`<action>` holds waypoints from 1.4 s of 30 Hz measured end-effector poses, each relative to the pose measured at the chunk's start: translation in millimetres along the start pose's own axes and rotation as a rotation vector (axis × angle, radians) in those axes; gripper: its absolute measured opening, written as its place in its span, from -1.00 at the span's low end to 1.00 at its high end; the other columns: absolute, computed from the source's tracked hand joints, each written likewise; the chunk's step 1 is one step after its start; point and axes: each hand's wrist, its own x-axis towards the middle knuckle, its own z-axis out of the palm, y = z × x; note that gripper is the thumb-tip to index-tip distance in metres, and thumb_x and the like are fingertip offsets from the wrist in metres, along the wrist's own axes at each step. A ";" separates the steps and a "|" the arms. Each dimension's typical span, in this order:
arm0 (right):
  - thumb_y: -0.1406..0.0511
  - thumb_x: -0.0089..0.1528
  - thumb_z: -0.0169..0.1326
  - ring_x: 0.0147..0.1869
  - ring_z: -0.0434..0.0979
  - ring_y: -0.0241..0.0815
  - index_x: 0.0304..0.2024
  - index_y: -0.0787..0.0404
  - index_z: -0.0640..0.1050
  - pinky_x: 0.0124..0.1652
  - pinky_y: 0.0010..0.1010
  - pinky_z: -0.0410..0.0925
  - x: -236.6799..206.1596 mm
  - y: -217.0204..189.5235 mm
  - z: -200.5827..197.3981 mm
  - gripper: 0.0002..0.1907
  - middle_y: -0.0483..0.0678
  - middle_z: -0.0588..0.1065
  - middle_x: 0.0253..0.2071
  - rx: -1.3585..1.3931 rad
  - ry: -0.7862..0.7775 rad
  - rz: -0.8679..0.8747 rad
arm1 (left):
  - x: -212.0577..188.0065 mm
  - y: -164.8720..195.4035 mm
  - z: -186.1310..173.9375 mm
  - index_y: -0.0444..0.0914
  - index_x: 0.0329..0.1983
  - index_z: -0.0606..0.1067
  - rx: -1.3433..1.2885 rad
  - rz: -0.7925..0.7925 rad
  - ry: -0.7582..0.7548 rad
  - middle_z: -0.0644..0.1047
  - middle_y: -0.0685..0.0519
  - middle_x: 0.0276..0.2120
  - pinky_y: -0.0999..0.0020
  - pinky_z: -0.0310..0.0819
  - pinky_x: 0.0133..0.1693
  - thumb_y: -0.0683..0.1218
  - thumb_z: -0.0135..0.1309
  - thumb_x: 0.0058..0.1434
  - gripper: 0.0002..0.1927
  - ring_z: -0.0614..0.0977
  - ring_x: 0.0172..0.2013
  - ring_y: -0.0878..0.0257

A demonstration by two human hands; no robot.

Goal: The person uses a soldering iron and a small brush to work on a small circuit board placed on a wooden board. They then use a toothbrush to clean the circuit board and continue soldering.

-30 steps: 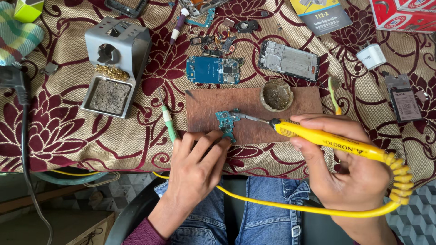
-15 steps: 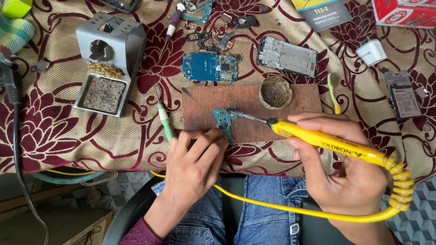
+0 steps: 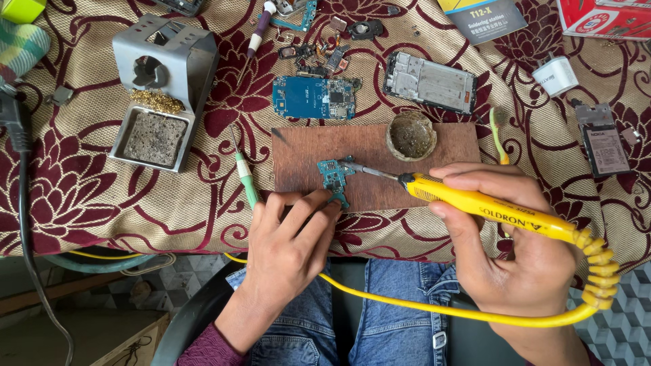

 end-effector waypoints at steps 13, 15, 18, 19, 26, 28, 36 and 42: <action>0.61 0.27 0.11 0.12 0.60 -0.07 0.00 0.43 0.39 0.14 -0.39 0.51 -5.0 3.1 1.7 -0.72 0.19 0.51 0.01 0.036 0.014 -0.011 | -2.4 0.5 -1.1 -0.22 -0.05 0.59 0.006 0.004 -0.004 0.56 0.14 -0.04 0.25 0.25 -0.18 -0.18 0.25 0.18 -0.75 0.49 -0.12 0.16; 0.61 0.28 0.12 0.12 0.61 -0.08 0.00 0.43 0.39 0.14 -0.39 0.51 -4.4 3.3 2.3 -0.72 0.19 0.52 0.00 0.003 0.018 -0.033 | -2.5 0.5 -1.3 -0.22 -0.05 0.59 0.006 0.003 -0.005 0.56 0.14 -0.04 0.25 0.25 -0.18 -0.18 0.25 0.18 -0.75 0.49 -0.12 0.16; 0.61 0.24 0.12 0.05 0.62 -0.10 -0.04 0.43 0.40 0.03 -0.44 0.50 -3.8 2.7 2.2 -0.73 0.20 0.53 -0.03 0.000 0.031 0.010 | -2.0 0.5 -1.1 -0.22 -0.05 0.59 0.005 0.002 -0.005 0.56 0.15 -0.04 0.25 0.25 -0.19 -0.18 0.25 0.18 -0.75 0.49 -0.12 0.16; 0.60 0.22 0.12 0.02 0.62 -0.11 -0.06 0.44 0.41 -0.02 -0.47 0.50 -3.7 2.4 1.7 -0.74 0.20 0.53 -0.04 0.006 0.036 0.040 | -1.7 0.8 -0.9 -0.22 -0.05 0.59 0.004 0.001 -0.007 0.56 0.15 -0.04 0.25 0.24 -0.19 -0.18 0.25 0.18 -0.75 0.49 -0.12 0.17; 0.60 0.28 0.12 0.06 0.61 -0.15 -0.01 0.43 0.41 0.05 -0.49 0.49 -3.9 1.7 1.6 -0.74 0.18 0.53 0.01 0.008 0.027 -0.006 | -2.3 0.5 0.1 -0.22 -0.06 0.59 0.013 0.004 -0.005 0.55 0.15 -0.03 0.26 0.24 -0.19 -0.18 0.25 0.19 -0.76 0.49 -0.11 0.16; 0.60 0.27 0.12 0.03 0.61 -0.15 -0.02 0.43 0.41 0.02 -0.50 0.49 -3.6 1.1 1.8 -0.74 0.18 0.53 0.00 0.014 0.028 0.013 | -2.4 0.5 -0.1 -0.21 -0.06 0.59 0.013 0.002 -0.003 0.55 0.15 -0.02 0.26 0.24 -0.19 -0.18 0.25 0.19 -0.76 0.49 -0.11 0.17; 0.61 0.27 0.12 0.04 0.61 -0.12 -0.03 0.43 0.41 0.02 -0.47 0.50 -2.7 0.8 2.9 -0.75 0.18 0.53 -0.02 -0.009 0.031 -0.018 | -5.2 -0.1 2.1 -0.18 -0.11 0.58 0.058 0.001 -0.020 0.54 0.16 -0.01 0.24 0.24 -0.19 -0.13 0.26 0.21 -0.80 0.49 -0.09 0.15; 0.60 0.28 0.10 0.11 0.60 -0.07 -0.04 0.43 0.40 0.07 -0.40 0.53 -1.4 -1.2 2.1 -0.77 0.18 0.52 -0.02 -0.038 0.004 -0.042 | -8.3 2.9 13.9 -0.09 -0.22 0.46 0.362 0.099 -0.025 0.53 0.15 0.05 0.15 0.28 -0.12 0.11 0.24 0.31 -0.74 0.51 -0.04 0.15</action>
